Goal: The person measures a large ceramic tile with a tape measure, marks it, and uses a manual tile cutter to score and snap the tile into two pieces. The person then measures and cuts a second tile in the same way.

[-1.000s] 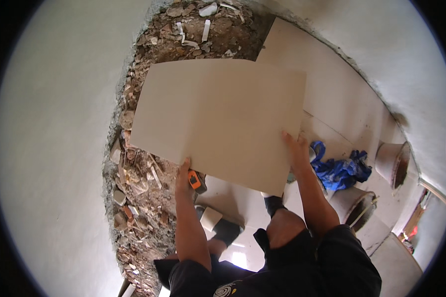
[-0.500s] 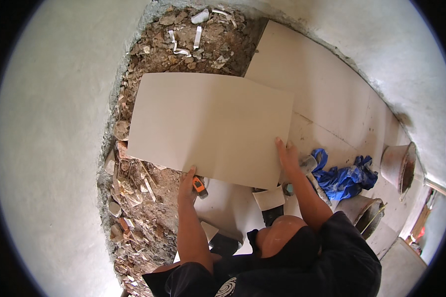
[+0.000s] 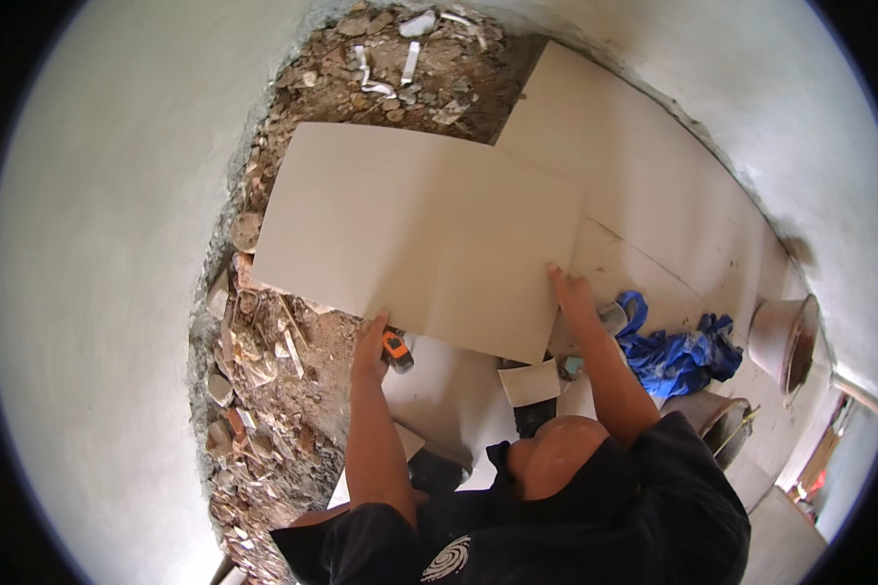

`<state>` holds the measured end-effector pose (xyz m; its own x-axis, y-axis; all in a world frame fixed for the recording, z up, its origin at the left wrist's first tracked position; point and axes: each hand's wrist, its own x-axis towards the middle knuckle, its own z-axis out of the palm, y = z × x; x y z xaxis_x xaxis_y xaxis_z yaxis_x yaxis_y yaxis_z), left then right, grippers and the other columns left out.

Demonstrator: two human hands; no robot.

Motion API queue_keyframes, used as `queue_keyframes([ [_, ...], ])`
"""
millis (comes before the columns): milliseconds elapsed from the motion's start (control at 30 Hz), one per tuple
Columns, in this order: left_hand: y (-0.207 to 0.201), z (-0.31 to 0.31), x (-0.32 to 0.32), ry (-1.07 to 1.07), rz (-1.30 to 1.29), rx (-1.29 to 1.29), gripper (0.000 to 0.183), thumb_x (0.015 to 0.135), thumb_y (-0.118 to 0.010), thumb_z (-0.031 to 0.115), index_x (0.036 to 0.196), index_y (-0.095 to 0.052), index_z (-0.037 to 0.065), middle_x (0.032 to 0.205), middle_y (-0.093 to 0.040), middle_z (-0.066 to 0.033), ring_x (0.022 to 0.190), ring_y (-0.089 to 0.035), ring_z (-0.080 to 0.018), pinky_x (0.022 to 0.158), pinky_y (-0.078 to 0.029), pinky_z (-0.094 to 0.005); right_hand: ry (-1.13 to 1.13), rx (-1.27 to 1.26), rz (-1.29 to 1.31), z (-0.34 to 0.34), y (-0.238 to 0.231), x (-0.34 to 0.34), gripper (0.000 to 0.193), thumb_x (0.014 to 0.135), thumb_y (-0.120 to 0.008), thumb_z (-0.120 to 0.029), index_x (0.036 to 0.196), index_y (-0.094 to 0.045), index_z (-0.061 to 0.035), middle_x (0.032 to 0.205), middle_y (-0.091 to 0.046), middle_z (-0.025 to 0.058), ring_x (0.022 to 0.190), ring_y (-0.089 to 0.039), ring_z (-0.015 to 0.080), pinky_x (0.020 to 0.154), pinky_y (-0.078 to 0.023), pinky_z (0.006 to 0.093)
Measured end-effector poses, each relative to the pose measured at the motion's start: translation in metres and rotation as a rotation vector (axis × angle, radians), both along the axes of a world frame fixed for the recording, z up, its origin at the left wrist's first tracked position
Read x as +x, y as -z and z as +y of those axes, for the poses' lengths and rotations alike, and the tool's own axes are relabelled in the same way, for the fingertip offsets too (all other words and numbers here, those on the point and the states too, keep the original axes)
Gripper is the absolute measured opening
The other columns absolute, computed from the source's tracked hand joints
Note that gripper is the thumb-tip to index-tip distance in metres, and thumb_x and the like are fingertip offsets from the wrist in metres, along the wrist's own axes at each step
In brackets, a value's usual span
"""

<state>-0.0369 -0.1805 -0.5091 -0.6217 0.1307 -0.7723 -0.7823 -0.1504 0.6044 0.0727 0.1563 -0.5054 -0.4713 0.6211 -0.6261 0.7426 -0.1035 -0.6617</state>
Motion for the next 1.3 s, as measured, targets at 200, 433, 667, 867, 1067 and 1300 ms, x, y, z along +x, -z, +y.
queue_keyframes([
  [200,0.001,-0.010,0.003,0.099,-0.044,-0.134,0.033,0.087,-0.063,0.036,0.090,-0.058,0.003,0.076,-0.061,-0.0057,0.064,-0.056,-0.0120,0.054,-0.046,-0.0257,-0.101,-0.022,-0.083,0.006,-0.001,-0.002,0.054,0.085,-0.058,-0.046,0.093,-0.063,0.0070,0.080,-0.063,0.0116,0.068,-0.058,0.0202,0.060,-0.046,0.0344],
  [433,-0.005,-0.019,0.027,0.270,-0.090,-0.129,0.044,0.085,-0.061,0.046,0.088,-0.060,0.002,0.074,-0.062,-0.0079,0.066,-0.057,-0.0136,0.058,-0.046,-0.0276,-0.006,-0.153,0.009,0.002,0.003,0.003,0.051,0.085,-0.058,-0.046,0.097,-0.059,0.0040,0.084,-0.060,0.0125,0.069,-0.061,0.0226,0.064,-0.053,0.0369],
  [667,-0.020,-0.008,0.031,0.606,-0.141,-0.235,0.049,0.082,-0.063,0.050,0.081,-0.062,0.001,0.073,-0.063,-0.0081,0.066,-0.057,-0.0143,0.062,-0.046,-0.0272,0.030,-0.276,0.008,0.008,-0.010,-0.004,0.048,0.086,-0.059,-0.041,0.103,-0.056,0.0036,0.082,-0.060,0.0118,0.068,-0.064,0.0235,0.056,-0.054,0.0320],
  [867,-0.027,0.019,0.035,0.813,-0.101,-0.146,0.046,0.082,-0.064,0.047,0.076,-0.062,0.002,0.073,-0.062,-0.0078,0.067,-0.062,-0.0148,0.063,-0.049,-0.0274,0.008,-0.255,0.054,0.021,-0.005,0.004,0.043,0.087,-0.059,-0.037,0.103,-0.057,0.0022,0.082,-0.062,0.0113,0.066,-0.063,0.0199,0.055,-0.052,0.0294],
  [1067,-0.031,0.042,0.035,0.843,-0.104,-0.055,0.045,0.085,-0.061,0.044,0.085,-0.060,-0.001,0.077,-0.061,-0.0077,0.067,-0.061,-0.0148,0.062,-0.049,-0.0279,0.036,-0.142,0.102,0.023,-0.008,0.007,0.035,0.088,-0.058,-0.032,0.094,-0.060,0.0017,0.079,-0.061,0.0088,0.061,-0.060,0.0158,0.052,-0.048,0.0259],
  [1300,-0.078,0.097,0.033,0.727,0.024,-0.003,0.084,0.079,-0.064,0.052,0.132,-0.034,-0.006,0.100,-0.061,-0.0172,0.077,-0.061,-0.0193,0.069,-0.050,-0.0304,-0.674,-0.284,0.097,-0.033,-0.080,-0.012,0.023,0.087,-0.055,-0.020,0.097,-0.063,0.0001,0.084,-0.061,0.0062,0.067,-0.057,0.0124,0.060,-0.047,0.0263],
])
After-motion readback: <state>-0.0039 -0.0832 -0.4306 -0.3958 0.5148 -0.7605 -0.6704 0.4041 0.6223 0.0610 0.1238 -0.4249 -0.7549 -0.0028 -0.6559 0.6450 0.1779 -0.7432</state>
